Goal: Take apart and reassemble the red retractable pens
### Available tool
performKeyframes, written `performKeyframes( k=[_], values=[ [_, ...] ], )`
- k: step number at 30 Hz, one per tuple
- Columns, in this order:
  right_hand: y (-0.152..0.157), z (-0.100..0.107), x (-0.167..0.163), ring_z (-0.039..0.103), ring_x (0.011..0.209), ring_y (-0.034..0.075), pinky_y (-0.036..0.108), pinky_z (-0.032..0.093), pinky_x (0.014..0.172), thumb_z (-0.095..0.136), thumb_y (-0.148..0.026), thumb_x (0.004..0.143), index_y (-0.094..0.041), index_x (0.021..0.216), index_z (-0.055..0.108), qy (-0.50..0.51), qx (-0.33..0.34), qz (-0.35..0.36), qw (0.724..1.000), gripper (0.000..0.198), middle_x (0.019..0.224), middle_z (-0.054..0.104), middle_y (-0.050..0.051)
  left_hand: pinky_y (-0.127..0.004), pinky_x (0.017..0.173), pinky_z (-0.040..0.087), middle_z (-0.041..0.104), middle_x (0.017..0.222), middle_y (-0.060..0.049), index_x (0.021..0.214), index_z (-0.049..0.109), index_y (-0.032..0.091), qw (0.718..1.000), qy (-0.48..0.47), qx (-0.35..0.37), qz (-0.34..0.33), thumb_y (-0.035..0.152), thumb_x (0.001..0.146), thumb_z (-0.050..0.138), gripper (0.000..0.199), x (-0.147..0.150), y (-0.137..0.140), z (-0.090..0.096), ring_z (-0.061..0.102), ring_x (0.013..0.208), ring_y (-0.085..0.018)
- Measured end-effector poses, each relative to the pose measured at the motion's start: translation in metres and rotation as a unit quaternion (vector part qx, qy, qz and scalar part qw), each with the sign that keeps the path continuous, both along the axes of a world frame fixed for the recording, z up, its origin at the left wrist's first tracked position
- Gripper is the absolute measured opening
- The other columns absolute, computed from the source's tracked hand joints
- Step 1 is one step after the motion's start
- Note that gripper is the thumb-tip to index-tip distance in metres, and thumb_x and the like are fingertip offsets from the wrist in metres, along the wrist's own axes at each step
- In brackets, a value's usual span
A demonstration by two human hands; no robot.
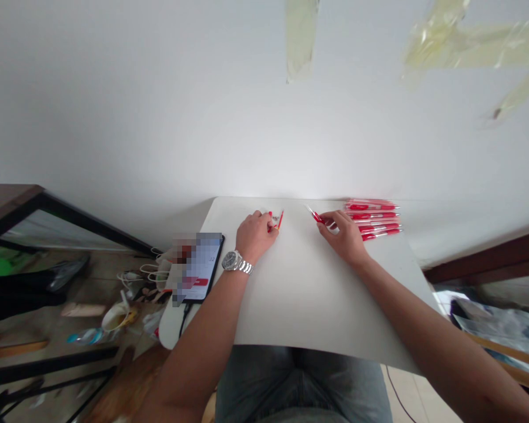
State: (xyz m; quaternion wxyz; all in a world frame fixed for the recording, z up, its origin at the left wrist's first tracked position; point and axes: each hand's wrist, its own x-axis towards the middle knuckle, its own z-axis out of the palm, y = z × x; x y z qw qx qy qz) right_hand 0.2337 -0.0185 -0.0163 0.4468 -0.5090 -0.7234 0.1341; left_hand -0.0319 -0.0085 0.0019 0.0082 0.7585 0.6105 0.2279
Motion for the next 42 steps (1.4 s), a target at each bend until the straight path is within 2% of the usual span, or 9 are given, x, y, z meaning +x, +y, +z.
performKeyframes(
  k=[5,11,20,25,29,42],
  values=[
    [0.0,-0.001,0.0,0.067,0.08,0.02,0.036,0.059,0.072,0.065,-0.035,0.095,-0.023,0.103,0.07,-0.002,-0.001,0.002,1.0,0.015,0.092,0.069,0.005,-0.035,0.069,0.048,0.066,0.092,-0.007,0.084,0.063,0.024,0.999,-0.027,0.025,0.0,0.024,0.087,0.071,0.009,0.002,-0.001,0.003,0.063,0.083,-0.025],
    [0.001,-0.002,0.001,0.067,0.079,0.02,0.036,0.059,0.073,0.065,-0.036,0.095,-0.023,0.102,0.07,-0.003,0.0,0.006,1.0,0.016,0.092,0.069,0.005,-0.032,0.078,0.051,0.063,0.101,-0.006,0.097,0.061,0.024,0.994,-0.092,0.049,-0.026,0.024,0.097,0.062,0.0,0.009,0.0,0.003,0.064,0.089,-0.021],
    [0.001,-0.002,0.0,0.068,0.08,0.02,0.036,0.059,0.073,0.065,-0.035,0.095,-0.023,0.104,0.071,-0.007,-0.006,0.012,1.0,0.015,0.093,0.07,0.005,-0.031,0.086,0.054,0.056,0.119,-0.007,0.107,0.062,0.023,0.975,-0.202,0.042,-0.077,0.028,0.103,0.053,0.011,0.019,0.0,-0.001,0.065,0.088,-0.015],
    [0.0,0.0,-0.001,0.068,0.08,0.019,0.036,0.06,0.073,0.065,-0.033,0.095,-0.023,0.104,0.07,-0.007,-0.007,0.024,1.0,0.014,0.094,0.07,0.005,-0.032,0.089,0.053,0.064,0.109,-0.007,0.106,0.06,0.024,0.97,-0.222,0.033,-0.092,0.031,0.106,0.048,0.013,0.023,0.0,-0.002,0.064,0.094,-0.018],
    [0.0,0.0,0.0,0.069,0.08,0.019,0.036,0.06,0.073,0.065,-0.033,0.095,-0.024,0.105,0.07,-0.014,-0.01,0.028,0.999,0.015,0.094,0.07,0.005,-0.031,0.086,0.054,0.069,0.102,-0.005,0.105,0.059,0.025,0.96,-0.258,0.014,-0.107,0.035,0.106,0.047,0.016,0.023,0.002,-0.006,0.065,0.09,-0.018],
    [0.001,-0.004,0.0,0.069,0.081,0.021,0.036,0.057,0.075,0.066,-0.031,0.094,-0.024,0.105,0.072,-0.047,-0.037,0.024,0.998,0.014,0.095,0.071,0.006,-0.032,0.09,0.06,0.074,0.107,-0.008,0.104,0.072,0.022,0.903,-0.412,0.012,-0.121,0.041,0.099,0.063,0.021,0.026,0.006,-0.007,0.072,0.099,-0.019]
  ],
)
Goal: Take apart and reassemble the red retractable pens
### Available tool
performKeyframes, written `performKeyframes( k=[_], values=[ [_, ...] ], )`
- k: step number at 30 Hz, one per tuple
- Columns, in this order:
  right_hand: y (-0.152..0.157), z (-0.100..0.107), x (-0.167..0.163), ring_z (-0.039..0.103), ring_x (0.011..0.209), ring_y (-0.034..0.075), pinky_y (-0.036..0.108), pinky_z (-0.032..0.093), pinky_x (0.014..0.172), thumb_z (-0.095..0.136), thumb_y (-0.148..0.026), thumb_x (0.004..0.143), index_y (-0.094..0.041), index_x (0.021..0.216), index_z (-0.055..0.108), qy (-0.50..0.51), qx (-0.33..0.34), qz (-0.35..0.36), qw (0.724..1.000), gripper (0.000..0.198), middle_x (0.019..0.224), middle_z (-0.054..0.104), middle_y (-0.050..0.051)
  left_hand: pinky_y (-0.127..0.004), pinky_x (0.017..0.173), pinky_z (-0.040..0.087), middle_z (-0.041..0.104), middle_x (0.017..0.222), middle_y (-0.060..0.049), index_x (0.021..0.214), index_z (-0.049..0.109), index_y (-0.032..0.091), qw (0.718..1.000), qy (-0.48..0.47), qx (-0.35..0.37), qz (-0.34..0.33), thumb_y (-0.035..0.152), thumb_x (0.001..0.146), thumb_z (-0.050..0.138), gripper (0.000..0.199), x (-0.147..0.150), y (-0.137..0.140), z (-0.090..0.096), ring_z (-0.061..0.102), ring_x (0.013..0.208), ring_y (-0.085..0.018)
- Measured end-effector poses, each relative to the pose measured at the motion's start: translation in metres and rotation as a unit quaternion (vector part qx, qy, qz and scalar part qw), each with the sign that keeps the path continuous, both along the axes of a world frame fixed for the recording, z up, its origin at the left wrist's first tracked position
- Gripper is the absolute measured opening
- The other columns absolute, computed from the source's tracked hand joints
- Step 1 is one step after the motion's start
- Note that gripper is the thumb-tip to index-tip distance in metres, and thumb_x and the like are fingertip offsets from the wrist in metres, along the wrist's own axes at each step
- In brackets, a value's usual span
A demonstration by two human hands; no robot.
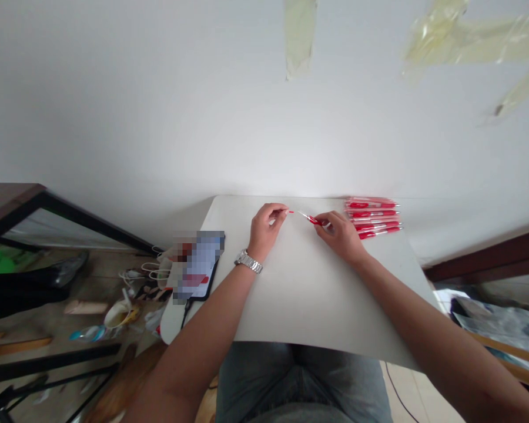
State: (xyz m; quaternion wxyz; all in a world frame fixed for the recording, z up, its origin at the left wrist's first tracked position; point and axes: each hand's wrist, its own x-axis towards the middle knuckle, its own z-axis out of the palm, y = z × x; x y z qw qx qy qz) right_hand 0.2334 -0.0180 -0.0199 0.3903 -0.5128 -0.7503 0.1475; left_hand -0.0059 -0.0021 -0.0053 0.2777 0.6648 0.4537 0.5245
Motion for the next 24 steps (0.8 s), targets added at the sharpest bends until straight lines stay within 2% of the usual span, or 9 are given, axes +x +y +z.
performKeyframes(
  k=[4,10,17,24],
  values=[
    [-0.0004,0.0006,0.0,0.068,0.079,0.02,0.035,0.056,0.074,0.066,-0.031,0.094,-0.024,0.105,0.073,-0.005,-0.009,0.003,1.0,0.015,0.096,0.071,0.006,-0.033,0.092,0.061,0.075,0.112,-0.009,0.11,0.075,0.022,1.0,-0.016,-0.017,-0.001,0.043,0.1,0.061,0.027,-0.0002,-0.0002,-0.0001,0.073,0.102,-0.02],
    [-0.0007,0.0001,-0.0001,0.068,0.08,0.02,0.033,0.055,0.074,0.066,-0.03,0.095,-0.024,0.107,0.073,-0.007,-0.005,0.013,1.0,0.016,0.097,0.071,0.006,-0.031,0.091,0.061,0.074,0.113,-0.008,0.117,0.076,0.023,1.0,0.005,0.009,-0.012,0.041,0.102,0.059,0.028,-0.0004,-0.001,0.0006,0.072,0.099,-0.018],
    [-0.0022,0.0024,-0.0009,0.068,0.08,0.02,0.033,0.053,0.072,0.066,-0.03,0.095,-0.024,0.108,0.074,-0.014,-0.005,0.009,1.0,0.016,0.097,0.071,0.006,-0.03,0.089,0.061,0.076,0.101,-0.004,0.103,0.07,0.022,1.0,-0.018,0.002,-0.014,0.037,0.095,0.07,0.017,0.0023,0.0008,-0.0035,0.074,0.092,-0.017],
    [-0.003,0.0027,-0.0014,0.067,0.081,0.02,0.034,0.054,0.073,0.066,-0.03,0.096,-0.024,0.109,0.074,-0.011,-0.008,0.029,0.999,0.016,0.098,0.071,0.006,-0.03,0.088,0.06,0.074,0.093,-0.003,0.094,0.068,0.021,0.999,-0.016,-0.009,-0.027,0.039,0.094,0.07,0.018,0.004,-0.0017,-0.0015,0.072,0.088,-0.016]
  ],
)
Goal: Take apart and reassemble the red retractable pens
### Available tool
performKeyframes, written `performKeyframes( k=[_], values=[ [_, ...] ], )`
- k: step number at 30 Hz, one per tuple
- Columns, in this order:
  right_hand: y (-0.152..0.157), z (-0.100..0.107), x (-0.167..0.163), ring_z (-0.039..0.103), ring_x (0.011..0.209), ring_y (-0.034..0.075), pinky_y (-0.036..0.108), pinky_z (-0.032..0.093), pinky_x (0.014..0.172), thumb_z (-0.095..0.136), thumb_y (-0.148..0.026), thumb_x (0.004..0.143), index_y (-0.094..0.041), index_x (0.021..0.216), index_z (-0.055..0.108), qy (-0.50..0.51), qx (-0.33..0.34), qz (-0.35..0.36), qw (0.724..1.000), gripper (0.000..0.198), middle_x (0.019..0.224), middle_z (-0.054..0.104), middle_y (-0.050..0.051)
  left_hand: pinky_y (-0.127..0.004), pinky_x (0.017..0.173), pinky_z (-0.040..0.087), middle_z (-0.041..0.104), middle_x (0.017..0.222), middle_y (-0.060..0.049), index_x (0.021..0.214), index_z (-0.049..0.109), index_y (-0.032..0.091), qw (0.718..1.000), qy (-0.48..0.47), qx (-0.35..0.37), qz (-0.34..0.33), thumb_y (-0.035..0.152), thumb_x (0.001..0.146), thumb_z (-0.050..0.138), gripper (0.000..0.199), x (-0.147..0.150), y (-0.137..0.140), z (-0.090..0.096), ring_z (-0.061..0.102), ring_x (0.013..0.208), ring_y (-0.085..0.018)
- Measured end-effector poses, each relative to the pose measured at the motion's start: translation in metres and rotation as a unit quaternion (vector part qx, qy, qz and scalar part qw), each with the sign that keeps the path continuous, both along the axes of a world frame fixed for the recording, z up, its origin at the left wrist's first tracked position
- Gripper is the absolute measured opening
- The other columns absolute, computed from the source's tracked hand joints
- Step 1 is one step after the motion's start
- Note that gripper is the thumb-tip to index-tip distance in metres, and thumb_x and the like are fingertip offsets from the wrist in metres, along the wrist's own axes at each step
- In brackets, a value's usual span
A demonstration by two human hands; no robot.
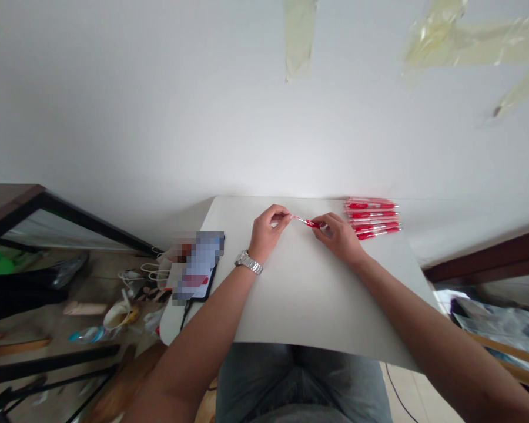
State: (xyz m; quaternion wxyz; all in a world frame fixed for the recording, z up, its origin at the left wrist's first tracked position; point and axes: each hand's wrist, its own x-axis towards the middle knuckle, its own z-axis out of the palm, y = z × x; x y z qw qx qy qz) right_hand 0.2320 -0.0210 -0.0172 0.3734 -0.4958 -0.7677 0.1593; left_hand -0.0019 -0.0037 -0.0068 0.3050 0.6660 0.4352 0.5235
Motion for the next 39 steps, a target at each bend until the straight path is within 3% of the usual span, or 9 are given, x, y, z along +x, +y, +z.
performKeyframes(
  k=[23,27,32,39],
  values=[
    [0.001,-0.001,-0.001,0.069,0.087,0.022,0.037,0.056,0.075,0.062,-0.035,0.098,-0.024,0.108,0.073,0.019,0.004,0.01,1.0,0.018,0.095,0.073,0.006,-0.03,0.089,0.062,0.078,0.103,-0.005,0.102,0.076,0.023,0.999,0.021,0.029,-0.01,0.038,0.097,0.067,0.019,-0.001,-0.003,0.002,0.074,0.095,-0.017],
    [0.003,-0.004,0.0,0.072,0.085,0.022,0.038,0.06,0.076,0.063,-0.044,0.098,-0.024,0.108,0.072,0.08,-0.024,-0.017,0.996,0.024,0.097,0.076,0.006,-0.031,0.087,0.063,0.078,0.102,-0.006,0.102,0.074,0.022,0.999,0.025,0.026,0.015,0.041,0.099,0.064,0.022,-0.006,0.0,0.002,0.074,0.093,-0.017],
    [0.007,-0.007,0.004,0.076,0.097,0.025,0.043,0.061,0.09,0.064,-0.054,0.097,-0.023,0.111,0.069,0.18,-0.081,-0.024,0.98,0.034,0.107,0.08,0.009,-0.032,0.087,0.061,0.077,0.101,-0.006,0.101,0.071,0.022,0.996,0.046,0.023,0.071,0.044,0.1,0.061,0.024,-0.013,0.005,-0.001,0.074,0.093,-0.019],
    [0.007,-0.005,0.004,0.076,0.106,0.026,0.047,0.06,0.096,0.062,-0.057,0.097,-0.022,0.114,0.066,0.223,-0.086,-0.012,0.971,0.04,0.112,0.08,0.012,-0.031,0.085,0.059,0.077,0.097,-0.005,0.099,0.07,0.022,0.99,0.073,0.034,0.116,0.041,0.1,0.06,0.022,-0.017,0.007,0.0,0.074,0.089,-0.018]
  ],
)
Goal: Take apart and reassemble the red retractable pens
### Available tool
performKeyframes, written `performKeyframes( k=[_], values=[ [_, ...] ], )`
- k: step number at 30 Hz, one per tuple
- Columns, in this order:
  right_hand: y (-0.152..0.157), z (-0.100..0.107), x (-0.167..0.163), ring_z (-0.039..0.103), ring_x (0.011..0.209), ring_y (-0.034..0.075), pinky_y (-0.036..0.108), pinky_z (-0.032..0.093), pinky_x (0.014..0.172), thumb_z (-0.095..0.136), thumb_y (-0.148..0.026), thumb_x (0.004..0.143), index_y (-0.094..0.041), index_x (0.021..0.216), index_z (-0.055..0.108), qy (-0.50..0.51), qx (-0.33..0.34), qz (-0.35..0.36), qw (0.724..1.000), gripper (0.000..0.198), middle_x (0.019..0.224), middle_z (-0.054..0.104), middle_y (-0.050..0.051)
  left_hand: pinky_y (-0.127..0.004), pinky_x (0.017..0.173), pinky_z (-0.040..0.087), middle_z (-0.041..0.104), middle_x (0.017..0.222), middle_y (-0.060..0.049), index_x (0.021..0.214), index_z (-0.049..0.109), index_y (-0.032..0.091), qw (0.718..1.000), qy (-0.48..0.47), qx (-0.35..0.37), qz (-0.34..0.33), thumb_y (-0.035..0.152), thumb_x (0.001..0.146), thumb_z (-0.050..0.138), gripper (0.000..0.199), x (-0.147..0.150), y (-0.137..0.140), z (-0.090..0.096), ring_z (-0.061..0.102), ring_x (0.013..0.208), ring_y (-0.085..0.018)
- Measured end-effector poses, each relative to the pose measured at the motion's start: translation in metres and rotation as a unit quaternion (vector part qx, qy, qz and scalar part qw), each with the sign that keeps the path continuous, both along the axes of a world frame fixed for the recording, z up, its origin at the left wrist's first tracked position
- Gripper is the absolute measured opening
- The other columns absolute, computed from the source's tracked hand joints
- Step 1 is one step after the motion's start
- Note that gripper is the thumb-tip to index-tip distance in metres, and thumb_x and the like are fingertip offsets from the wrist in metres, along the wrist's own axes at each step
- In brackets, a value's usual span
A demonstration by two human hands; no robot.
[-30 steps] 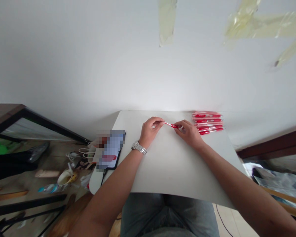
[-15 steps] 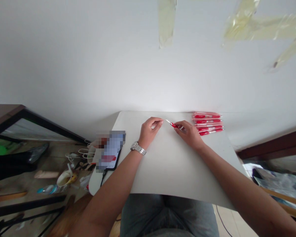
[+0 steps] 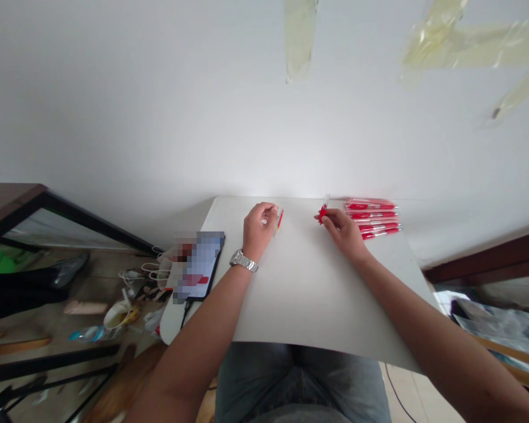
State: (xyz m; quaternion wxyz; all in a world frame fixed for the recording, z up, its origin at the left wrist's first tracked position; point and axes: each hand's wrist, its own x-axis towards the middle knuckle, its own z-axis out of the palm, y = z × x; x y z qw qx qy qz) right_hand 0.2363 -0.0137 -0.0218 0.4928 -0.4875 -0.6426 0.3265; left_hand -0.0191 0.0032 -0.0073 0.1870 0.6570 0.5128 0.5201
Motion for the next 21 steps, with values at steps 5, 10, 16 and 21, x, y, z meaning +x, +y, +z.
performKeyframes(
  k=[5,10,16,21],
  values=[
    [0.0,-0.001,0.0,0.076,0.1,0.025,0.044,0.061,0.09,0.066,-0.058,0.094,-0.022,0.11,0.066,-0.008,0.0,-0.016,1.0,0.039,0.108,0.08,0.011,-0.032,0.084,0.057,0.077,0.097,-0.005,0.099,0.07,0.023,0.999,0.03,-0.002,0.02,0.037,0.1,0.059,0.018,-0.005,0.003,-0.001,0.073,0.088,-0.018],
    [0.002,-0.003,0.001,0.076,0.093,0.024,0.042,0.061,0.087,0.069,-0.055,0.092,-0.023,0.106,0.066,-0.01,0.0,-0.022,1.0,0.036,0.102,0.078,0.008,-0.033,0.082,0.054,0.076,0.097,-0.005,0.098,0.07,0.023,0.997,0.054,-0.001,0.047,0.034,0.101,0.056,0.018,-0.009,0.004,0.0,0.071,0.087,-0.019],
    [0.002,-0.004,0.001,0.075,0.091,0.024,0.043,0.061,0.09,0.071,-0.055,0.092,-0.023,0.104,0.066,-0.004,0.009,-0.019,1.0,0.035,0.099,0.077,0.007,-0.035,0.082,0.051,0.072,0.097,-0.006,0.1,0.069,0.023,0.988,0.135,0.006,0.076,0.028,0.099,0.056,0.013,-0.015,0.002,0.005,0.067,0.09,-0.022],
    [0.001,-0.002,0.0,0.076,0.091,0.024,0.045,0.062,0.091,0.071,-0.057,0.091,-0.023,0.103,0.065,-0.011,0.014,-0.025,1.0,0.037,0.099,0.077,0.008,-0.036,0.082,0.049,0.069,0.098,-0.007,0.099,0.069,0.025,0.972,0.207,-0.004,0.11,0.024,0.096,0.059,0.011,-0.019,0.001,0.008,0.063,0.089,-0.023]
  ],
)
